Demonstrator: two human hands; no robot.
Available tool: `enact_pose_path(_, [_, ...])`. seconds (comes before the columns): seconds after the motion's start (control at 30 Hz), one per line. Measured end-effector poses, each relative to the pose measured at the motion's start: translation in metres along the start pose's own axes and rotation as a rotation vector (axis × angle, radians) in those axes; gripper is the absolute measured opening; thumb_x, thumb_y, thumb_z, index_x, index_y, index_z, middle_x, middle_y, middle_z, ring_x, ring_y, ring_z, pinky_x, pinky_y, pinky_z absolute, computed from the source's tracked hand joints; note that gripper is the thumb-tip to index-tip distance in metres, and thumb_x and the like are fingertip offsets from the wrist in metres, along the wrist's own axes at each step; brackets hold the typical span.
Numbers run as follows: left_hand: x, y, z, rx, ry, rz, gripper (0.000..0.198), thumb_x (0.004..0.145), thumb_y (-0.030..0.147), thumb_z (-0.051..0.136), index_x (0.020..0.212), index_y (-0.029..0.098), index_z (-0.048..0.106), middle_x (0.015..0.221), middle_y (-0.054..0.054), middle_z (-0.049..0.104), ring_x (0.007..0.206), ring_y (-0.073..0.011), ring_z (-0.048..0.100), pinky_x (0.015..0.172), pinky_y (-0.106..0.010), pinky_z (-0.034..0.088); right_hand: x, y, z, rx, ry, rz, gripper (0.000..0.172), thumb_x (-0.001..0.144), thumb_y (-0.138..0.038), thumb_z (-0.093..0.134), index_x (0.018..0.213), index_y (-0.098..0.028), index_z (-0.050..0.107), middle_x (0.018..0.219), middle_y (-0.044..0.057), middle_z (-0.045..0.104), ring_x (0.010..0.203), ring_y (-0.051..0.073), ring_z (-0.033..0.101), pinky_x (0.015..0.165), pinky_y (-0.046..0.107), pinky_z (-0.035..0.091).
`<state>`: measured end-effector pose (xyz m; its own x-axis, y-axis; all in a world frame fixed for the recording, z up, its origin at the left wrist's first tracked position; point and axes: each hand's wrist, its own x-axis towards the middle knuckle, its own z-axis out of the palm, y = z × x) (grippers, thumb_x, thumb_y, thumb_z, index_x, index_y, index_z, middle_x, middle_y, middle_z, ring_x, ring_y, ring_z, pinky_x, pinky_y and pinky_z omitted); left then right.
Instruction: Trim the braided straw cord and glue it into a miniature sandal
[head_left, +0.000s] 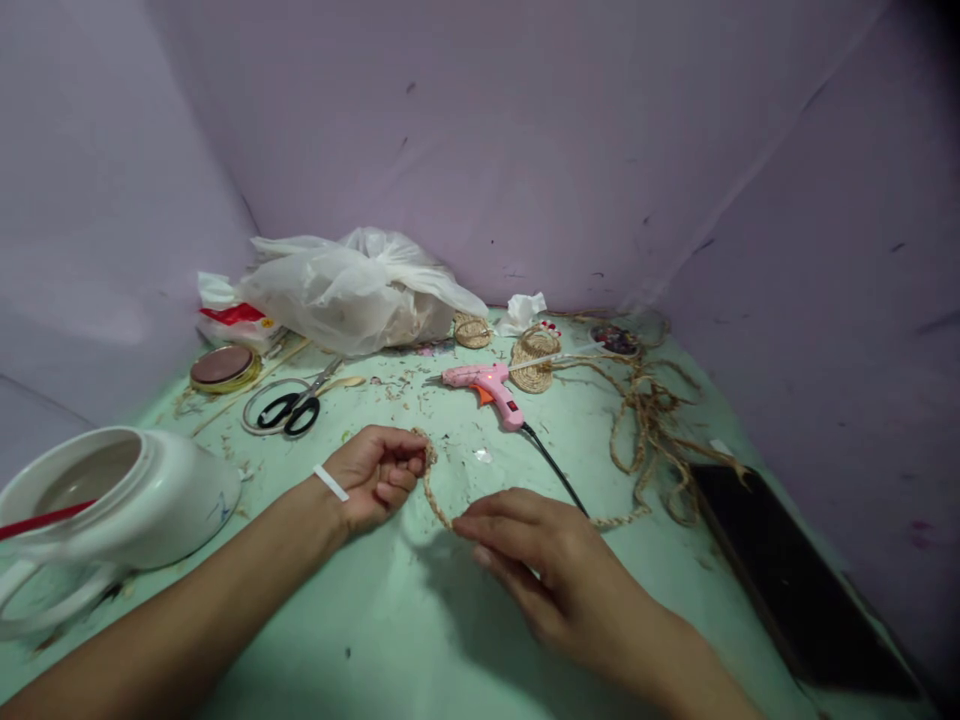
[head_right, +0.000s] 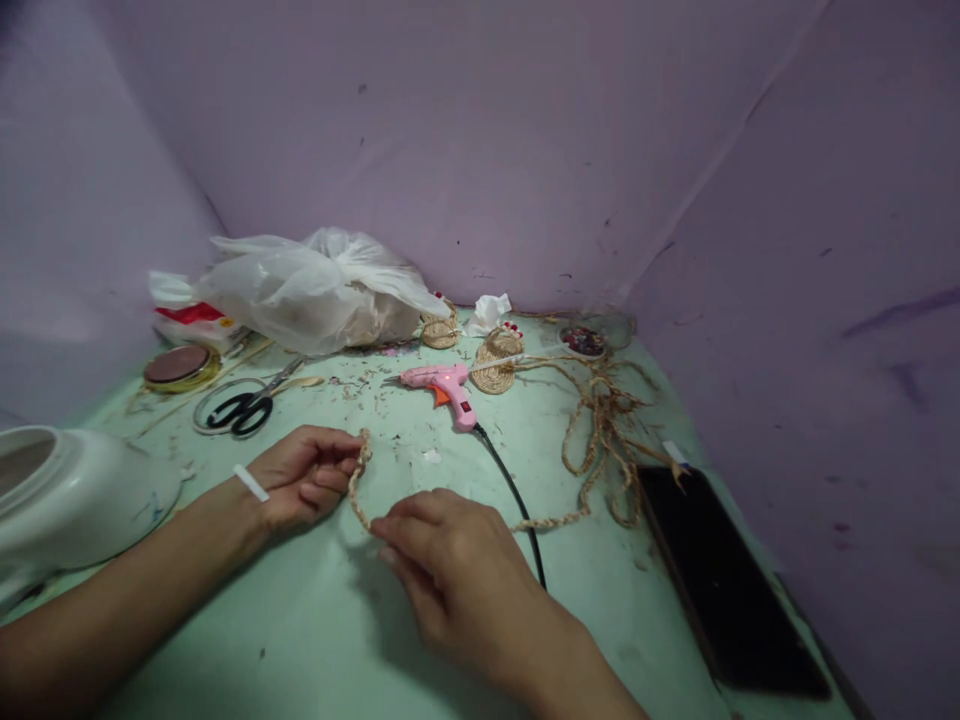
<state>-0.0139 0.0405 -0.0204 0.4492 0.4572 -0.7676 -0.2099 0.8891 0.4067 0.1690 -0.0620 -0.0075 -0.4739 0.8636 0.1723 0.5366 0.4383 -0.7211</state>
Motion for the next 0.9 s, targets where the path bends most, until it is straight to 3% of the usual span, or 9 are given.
enact_pose_path(0.23, [0.003,-0.006,0.004,0.108,0.071,0.169,0.015,0.068,0.012,0.053,0.054,0.010,0.048,0.044,0.003,0.044,0.027,0.0001,0.029,0.022,-0.008,0.016,0.008,0.003,0.012,-0.099,0.164,0.138,0.023,0.080,-0.033,0.054,0.096,-0.019,0.063,0.069,0.003,0.063,0.058,0.014,0.055,0.053,0.024,0.039])
enact_pose_path(0.33, [0.003,-0.011,0.006,0.140,0.120,0.273,0.015,0.067,0.012,0.057,0.054,0.010,0.050,0.044,0.002,0.047,0.028,-0.0013,0.033,0.022,-0.009,0.018,0.009,0.002,0.019,-0.213,0.242,0.101,0.015,0.080,-0.026,0.053,0.083,-0.019,0.065,0.064,0.002,0.060,0.053,0.012,0.052,0.050,0.023,0.035])
enact_pose_path(0.5, [-0.001,-0.017,0.011,0.331,0.225,0.436,0.023,0.065,0.018,0.060,0.048,0.012,0.046,0.034,0.004,0.043,0.023,-0.0026,0.031,0.021,-0.011,0.019,0.008,0.001,0.022,-0.348,0.315,-0.039,0.016,0.079,-0.016,0.048,0.074,-0.017,0.064,0.058,0.002,0.056,0.051,0.012,0.049,0.048,0.023,0.031])
enact_pose_path(0.7, [-0.003,-0.016,0.010,0.481,0.223,0.439,0.023,0.061,0.024,0.060,0.046,0.013,0.046,0.028,0.006,0.038,0.022,-0.0027,0.028,0.022,-0.012,0.018,0.006,0.005,0.019,-0.308,0.344,-0.059,0.013,0.077,-0.015,0.049,0.072,-0.016,0.061,0.055,0.000,0.051,0.047,0.010,0.045,0.046,0.022,0.029])
enact_pose_path(0.9, [-0.002,-0.016,0.007,0.545,0.208,0.440,0.024,0.056,0.028,0.063,0.047,0.013,0.047,0.032,0.006,0.040,0.025,-0.0022,0.029,0.023,-0.013,0.018,0.006,0.011,0.018,-0.293,0.359,-0.129,0.011,0.078,-0.015,0.051,0.078,-0.016,0.062,0.059,0.001,0.054,0.052,0.011,0.048,0.048,0.023,0.031])
